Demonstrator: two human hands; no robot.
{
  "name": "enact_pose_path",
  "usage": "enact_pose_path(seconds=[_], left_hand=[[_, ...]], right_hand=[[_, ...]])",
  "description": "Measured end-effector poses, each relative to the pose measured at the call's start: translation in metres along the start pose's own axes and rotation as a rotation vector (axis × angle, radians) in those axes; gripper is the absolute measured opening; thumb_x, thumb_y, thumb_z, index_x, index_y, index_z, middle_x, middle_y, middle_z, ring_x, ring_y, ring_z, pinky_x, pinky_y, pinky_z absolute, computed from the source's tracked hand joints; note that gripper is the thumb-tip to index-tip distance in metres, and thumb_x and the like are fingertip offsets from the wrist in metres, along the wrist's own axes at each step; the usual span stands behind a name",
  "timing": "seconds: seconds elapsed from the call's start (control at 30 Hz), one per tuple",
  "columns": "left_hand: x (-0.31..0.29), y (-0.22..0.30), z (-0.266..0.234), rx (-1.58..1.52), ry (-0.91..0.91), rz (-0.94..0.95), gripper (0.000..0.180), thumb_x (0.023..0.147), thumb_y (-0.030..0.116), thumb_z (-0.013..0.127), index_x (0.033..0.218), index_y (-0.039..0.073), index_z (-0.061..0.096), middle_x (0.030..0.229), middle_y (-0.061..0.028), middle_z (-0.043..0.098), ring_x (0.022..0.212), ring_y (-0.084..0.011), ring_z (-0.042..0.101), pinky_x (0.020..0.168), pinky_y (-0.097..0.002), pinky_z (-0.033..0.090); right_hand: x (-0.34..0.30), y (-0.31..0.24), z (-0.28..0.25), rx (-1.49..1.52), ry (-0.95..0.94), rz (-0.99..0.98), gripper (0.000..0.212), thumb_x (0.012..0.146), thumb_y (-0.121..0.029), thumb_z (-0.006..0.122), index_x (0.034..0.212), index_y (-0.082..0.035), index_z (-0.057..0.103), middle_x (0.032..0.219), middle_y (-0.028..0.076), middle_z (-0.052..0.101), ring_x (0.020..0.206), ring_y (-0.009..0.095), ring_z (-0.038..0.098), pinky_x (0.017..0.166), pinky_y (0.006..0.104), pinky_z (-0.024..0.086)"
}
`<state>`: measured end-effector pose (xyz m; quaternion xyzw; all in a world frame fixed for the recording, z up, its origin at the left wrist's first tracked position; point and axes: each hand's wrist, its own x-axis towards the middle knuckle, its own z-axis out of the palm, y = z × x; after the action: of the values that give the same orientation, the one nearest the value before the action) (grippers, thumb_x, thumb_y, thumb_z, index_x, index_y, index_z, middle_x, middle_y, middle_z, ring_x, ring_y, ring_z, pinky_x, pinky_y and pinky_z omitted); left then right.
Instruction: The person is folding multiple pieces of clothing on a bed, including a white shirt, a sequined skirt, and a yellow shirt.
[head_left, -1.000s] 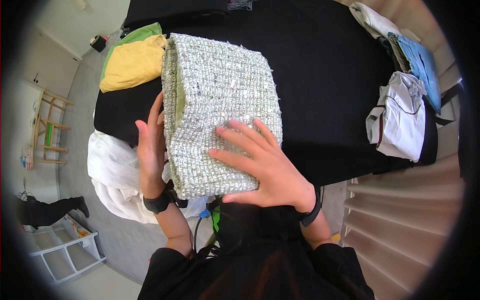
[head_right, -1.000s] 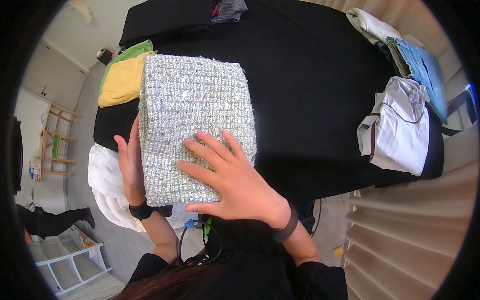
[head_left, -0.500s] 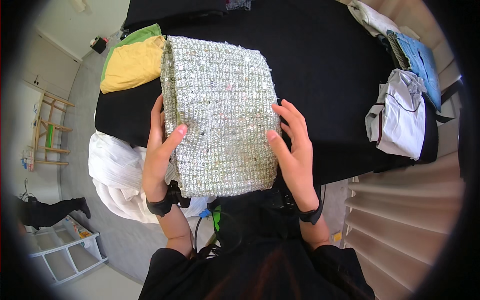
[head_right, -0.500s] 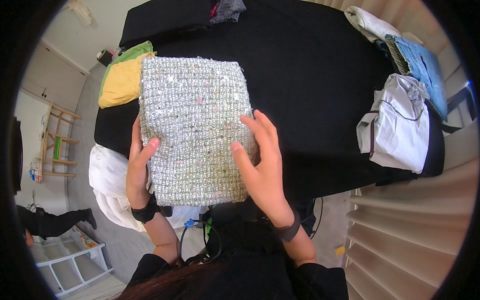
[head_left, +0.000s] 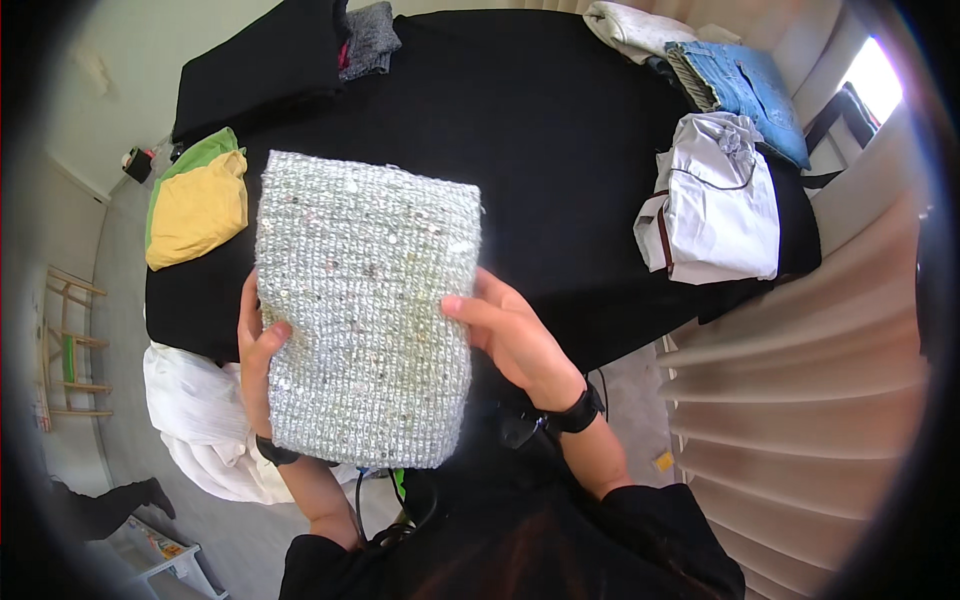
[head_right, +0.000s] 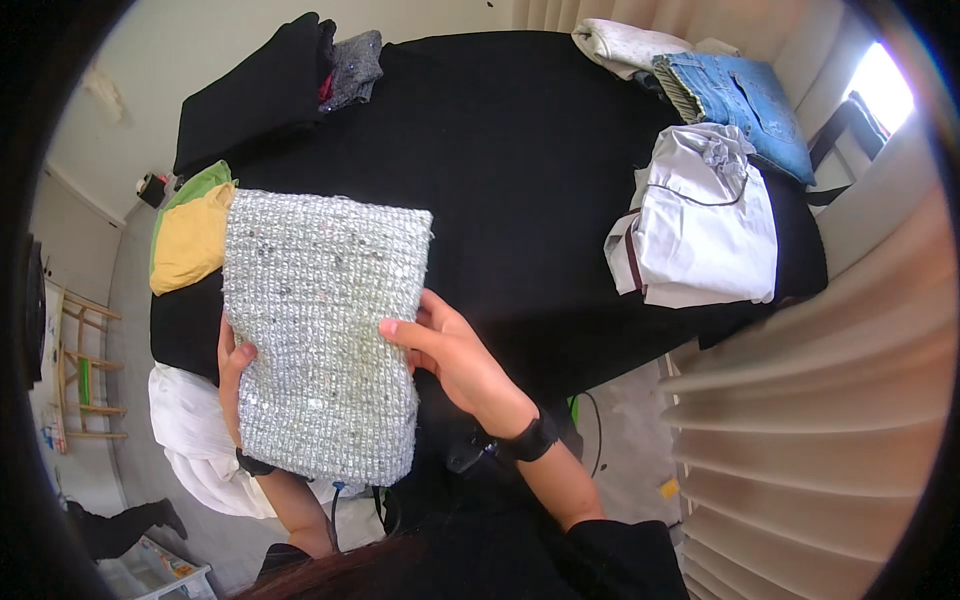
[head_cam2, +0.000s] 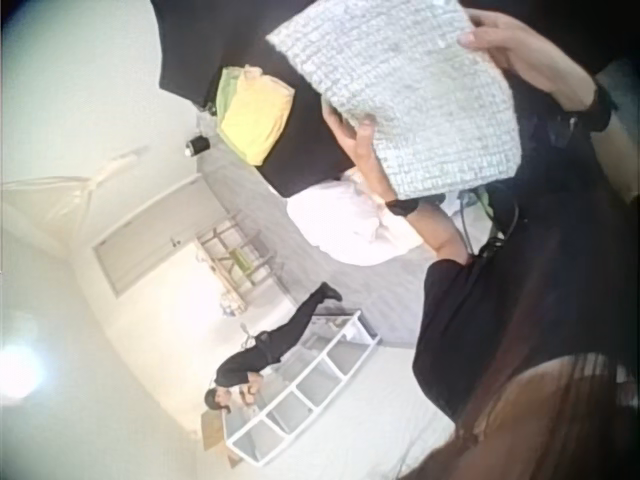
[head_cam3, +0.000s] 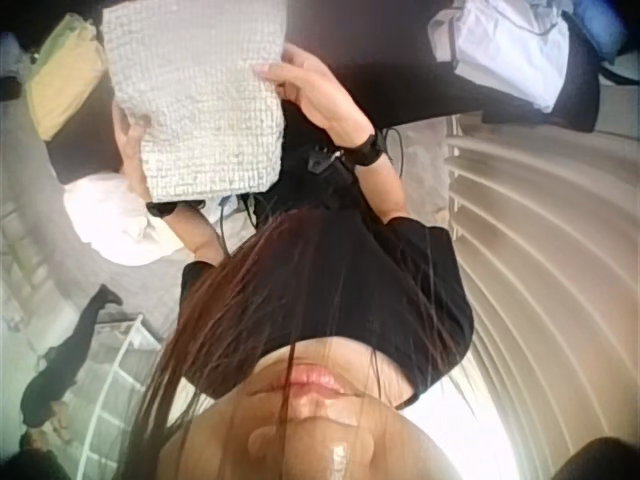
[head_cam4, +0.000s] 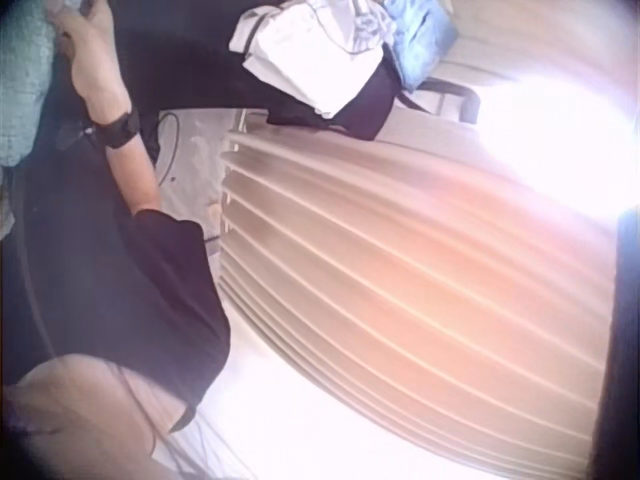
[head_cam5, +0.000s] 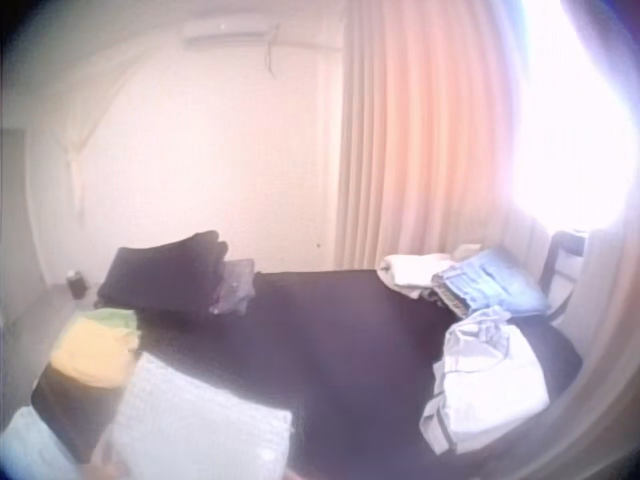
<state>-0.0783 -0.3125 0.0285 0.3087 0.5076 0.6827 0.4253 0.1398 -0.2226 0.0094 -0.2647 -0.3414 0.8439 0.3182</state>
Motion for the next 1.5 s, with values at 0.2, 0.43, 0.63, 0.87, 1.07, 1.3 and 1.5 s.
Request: enact_pose_path(seconds=[0.2,0.43,0.63,0.87,1.07,1.3,1.5], left_hand=[[0.008,0.001,0.032,0.125,-0.166,0.070,0.086,0.064,0.032,0.072,0.132,-0.005,0.035,0.119,-0.0187,0.050,0.109,-0.0247,0.052,0.094,-0.0319,0.039],[0.045,0.019,0.144,0.314,-0.686,0.384,0.074,0.063,0.021,0.072,0.128,0.002,0.044,0.116,-0.0130,0.055,0.109,-0.0210,0.053,0.093,-0.0314,0.040],[0.086,0.035,0.302,0.443,-1.241,0.815,0.064,0.064,0.017,0.068,0.124,0.003,0.049,0.105,-0.0144,0.060,0.099,-0.0204,0.059,0.091,-0.0276,0.044],[0.117,0.012,0.421,1.275,-0.988,1.232,0.029,0.075,0.024,0.064,0.096,0.003,0.067,0.091,-0.0147,0.067,0.088,-0.0308,0.064,0.075,-0.0387,0.050],[0.115,-0.080,0.371,1.223,-0.950,1.125,0.061,0.086,0.024,0.046,0.138,-0.002,0.025,0.125,-0.0278,0.047,0.107,-0.0365,0.054,0.089,-0.0469,0.043],[0.121,-0.059,0.262,1.035,-1.020,0.851,0.060,0.095,0.040,0.037,0.139,0.001,0.029,0.141,-0.0251,0.029,0.134,-0.0351,0.026,0.108,-0.0442,0.024],[0.099,-0.032,0.090,0.827,-0.831,0.385,0.052,0.092,0.032,0.049,0.133,0.001,0.040,0.139,-0.0184,0.036,0.130,-0.0277,0.034,0.105,-0.0366,0.030]], right_hand=[[-0.041,-0.012,-0.019,-0.040,0.097,-0.186,0.051,0.081,-0.012,0.060,0.127,0.004,0.042,0.114,0.010,0.056,0.103,0.015,0.054,0.090,0.0266,0.040],[-0.085,-0.042,-0.048,0.124,0.592,-0.628,0.036,0.083,-0.016,0.057,0.115,0.000,0.050,0.107,0.009,0.057,0.097,0.017,0.056,0.084,0.0312,0.044],[-0.099,-0.080,-0.077,0.187,0.972,-1.089,0.036,0.086,-0.025,0.053,0.114,-0.002,0.051,0.110,0.010,0.055,0.100,0.023,0.054,0.084,0.0360,0.044],[-0.097,-0.123,-0.156,0.116,1.024,-1.247,0.038,0.089,-0.024,0.054,0.116,0.002,0.048,0.115,0.012,0.054,0.102,0.022,0.052,0.087,0.0352,0.042],[-0.105,-0.106,-0.192,-0.119,1.257,-1.158,0.045,0.087,-0.027,0.059,0.119,0.002,0.044,0.113,0.010,0.053,0.104,0.019,0.048,0.089,0.0360,0.036],[-0.106,-0.085,-0.144,-0.374,1.405,-1.263,0.047,0.087,-0.014,0.052,0.129,0.001,0.037,0.131,0.013,0.037,0.115,0.022,0.041,0.098,0.0358,0.031],[-0.082,-0.065,-0.079,-0.389,1.142,-1.317,0.039,0.083,-0.003,0.045,0.121,0.001,0.043,0.123,0.010,0.045,0.107,0.018,0.044,0.092,0.0318,0.036]])
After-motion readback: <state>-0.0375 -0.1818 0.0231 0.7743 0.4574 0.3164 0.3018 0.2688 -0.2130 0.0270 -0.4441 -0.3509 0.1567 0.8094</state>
